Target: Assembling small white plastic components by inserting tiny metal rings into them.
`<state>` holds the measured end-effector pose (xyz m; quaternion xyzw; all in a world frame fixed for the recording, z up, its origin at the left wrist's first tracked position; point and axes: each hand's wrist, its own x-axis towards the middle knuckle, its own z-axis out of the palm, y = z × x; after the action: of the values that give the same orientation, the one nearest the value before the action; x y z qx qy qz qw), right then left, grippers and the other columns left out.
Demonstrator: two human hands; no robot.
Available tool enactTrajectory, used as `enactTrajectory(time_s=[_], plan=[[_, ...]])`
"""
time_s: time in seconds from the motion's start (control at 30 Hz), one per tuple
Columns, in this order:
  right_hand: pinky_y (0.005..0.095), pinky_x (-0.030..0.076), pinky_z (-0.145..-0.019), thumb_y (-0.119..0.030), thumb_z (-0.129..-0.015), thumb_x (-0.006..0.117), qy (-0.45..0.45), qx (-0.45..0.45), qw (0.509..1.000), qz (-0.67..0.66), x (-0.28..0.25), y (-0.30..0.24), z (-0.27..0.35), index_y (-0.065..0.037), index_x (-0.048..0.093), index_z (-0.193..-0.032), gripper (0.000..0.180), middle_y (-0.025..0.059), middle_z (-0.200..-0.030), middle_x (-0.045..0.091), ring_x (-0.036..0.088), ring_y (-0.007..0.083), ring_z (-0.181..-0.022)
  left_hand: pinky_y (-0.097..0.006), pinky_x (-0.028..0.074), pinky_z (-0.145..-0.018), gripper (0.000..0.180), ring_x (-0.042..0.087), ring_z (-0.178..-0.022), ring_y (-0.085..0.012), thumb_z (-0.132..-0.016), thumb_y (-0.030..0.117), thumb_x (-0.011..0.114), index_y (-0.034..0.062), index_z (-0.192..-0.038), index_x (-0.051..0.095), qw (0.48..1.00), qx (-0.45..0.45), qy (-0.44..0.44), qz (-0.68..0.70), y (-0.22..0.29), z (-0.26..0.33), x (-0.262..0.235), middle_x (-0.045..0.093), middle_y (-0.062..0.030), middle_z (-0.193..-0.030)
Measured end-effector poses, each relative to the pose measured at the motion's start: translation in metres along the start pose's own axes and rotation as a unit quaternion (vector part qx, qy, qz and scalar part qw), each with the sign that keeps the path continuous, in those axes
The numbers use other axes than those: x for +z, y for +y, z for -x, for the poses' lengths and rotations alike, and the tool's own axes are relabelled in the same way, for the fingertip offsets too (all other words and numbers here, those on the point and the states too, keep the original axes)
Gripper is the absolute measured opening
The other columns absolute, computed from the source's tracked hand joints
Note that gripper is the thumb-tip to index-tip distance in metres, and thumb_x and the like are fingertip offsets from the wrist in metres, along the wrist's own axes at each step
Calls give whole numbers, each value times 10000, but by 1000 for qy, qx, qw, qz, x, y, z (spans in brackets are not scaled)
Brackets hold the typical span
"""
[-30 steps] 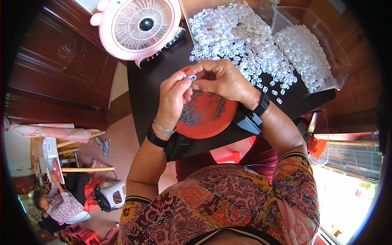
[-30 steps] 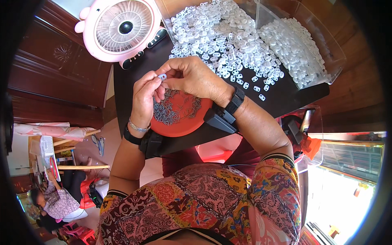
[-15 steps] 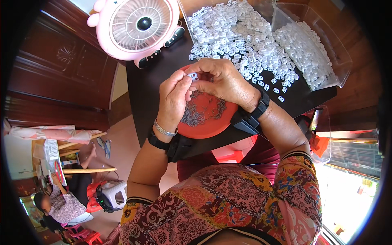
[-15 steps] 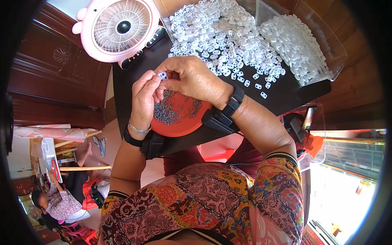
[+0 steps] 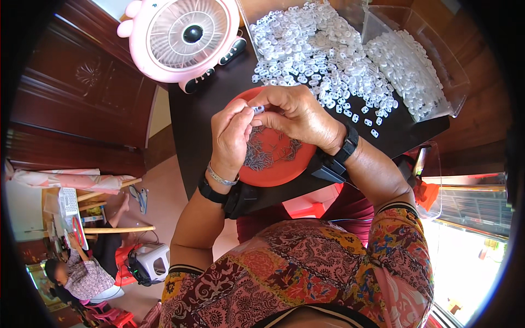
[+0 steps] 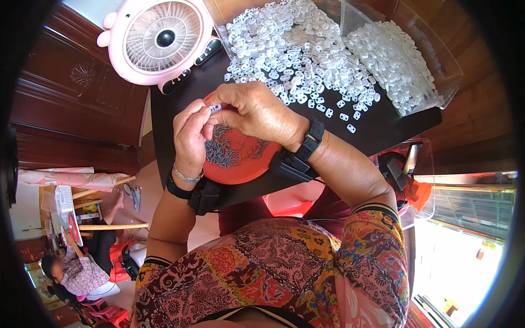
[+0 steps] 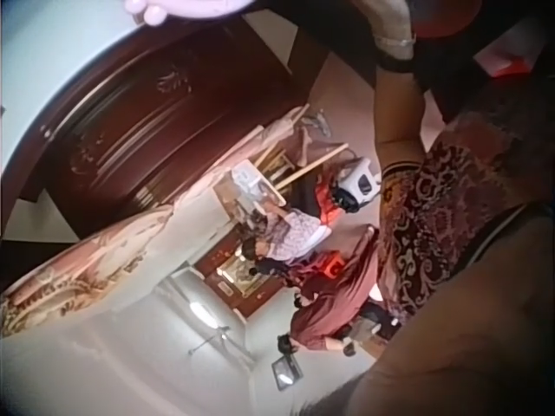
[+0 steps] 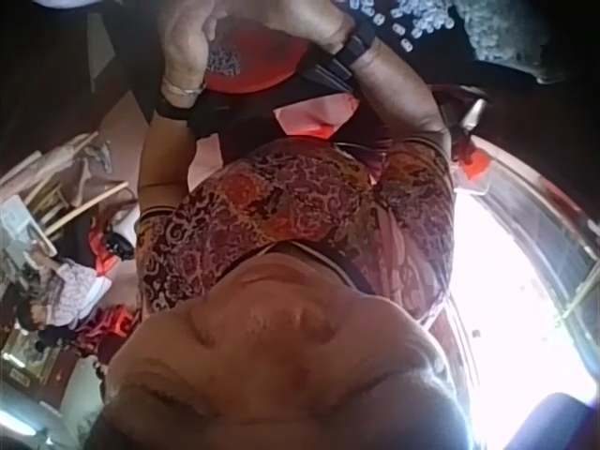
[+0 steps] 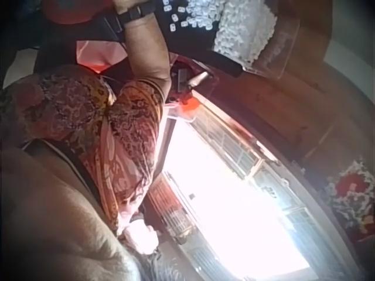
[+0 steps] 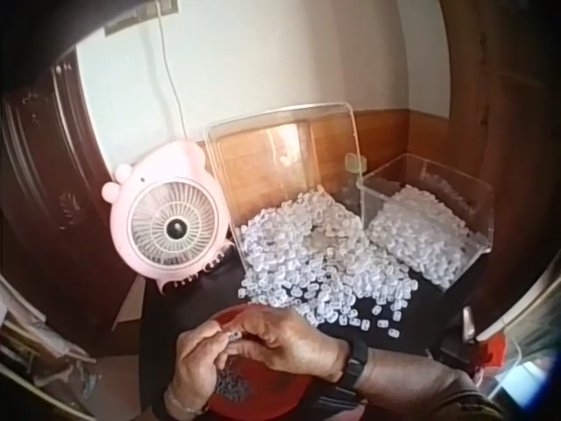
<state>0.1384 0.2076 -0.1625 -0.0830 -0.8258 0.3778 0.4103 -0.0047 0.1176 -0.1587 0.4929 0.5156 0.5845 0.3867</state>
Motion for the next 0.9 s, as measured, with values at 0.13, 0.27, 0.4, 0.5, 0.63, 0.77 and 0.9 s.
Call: enactTrajectory(time_s=[0.13, 0.27, 0.4, 0.5, 0.63, 0.77, 0.9], plan=[[347, 520, -673, -101, -750, 730, 3, -24, 999, 23, -5, -6, 1, -33, 636, -940, 222, 126, -888, 668, 654, 309, -796, -223, 222, -454, 284, 310, -472, -51, -889, 167, 466, 57, -627, 463, 999, -10, 11, 31, 7, 1, 7, 376, 26, -553], [351, 509, -665, -38, -757, 681, 13, -16, 999, -27, 4, -4, -3, -33, 630, -869, 123, 135, -807, 646, 644, 324, -764, -210, 221, -418, 225, 310, -461, -37, -881, 151, 477, 68, -675, 516, 999, -21, 24, 40, -8, -2, -1, 387, 48, -561], [359, 509, -661, -73, -745, 705, 36, -3, 999, -4, 7, -7, 0, -32, 634, -874, 153, 135, -814, 646, 646, 326, -761, -207, 219, -421, 230, 308, -463, -30, -893, 145, 470, 79, -677, 508, 995, -50, 18, 89, -9, 1, -1, 379, 48, -557], [345, 518, -656, -67, -746, 712, 47, 4, 998, 35, -4, -11, -3, -20, 649, -894, 167, 138, -820, 656, 660, 301, -741, -206, 214, -435, 264, 307, -463, -34, -926, 183, 462, 64, -702, 533, 999, 5, 33, 0, -2, 1, 6, 388, 42, -558], [323, 524, -653, -71, -736, 733, 204, -8, 961, 185, -58, -28, -18, -33, 666, -918, 197, 136, -840, 669, 666, 254, -743, -185, 240, -433, 221, 336, -498, -6, -932, 126, 483, 24, -750, 556, 998, 32, 44, 34, -11, 2, -7, 503, 28, -673], [331, 521, -674, -151, -760, 723, 431, 13, 830, 354, -178, -19, -15, -76, 696, -940, 198, 118, -872, 677, 665, 265, -769, -179, 272, -491, 181, 369, -550, -12, -912, 86, 516, 11, -753, 560, 996, 18, 44, 81, -6, -5, -4, 517, 14, -697], [358, 512, -799, -150, -774, 711, 363, -90, 676, 635, -193, -9, -23, -104, 684, -1075, 306, 138, -1015, 668, 645, 279, -921, -182, 276, -498, 188, 369, -556, -15, -907, 94, 522, 7, -746, 564, 996, 12, 52, 67, -6, -7, -6, 493, 26, -669]])
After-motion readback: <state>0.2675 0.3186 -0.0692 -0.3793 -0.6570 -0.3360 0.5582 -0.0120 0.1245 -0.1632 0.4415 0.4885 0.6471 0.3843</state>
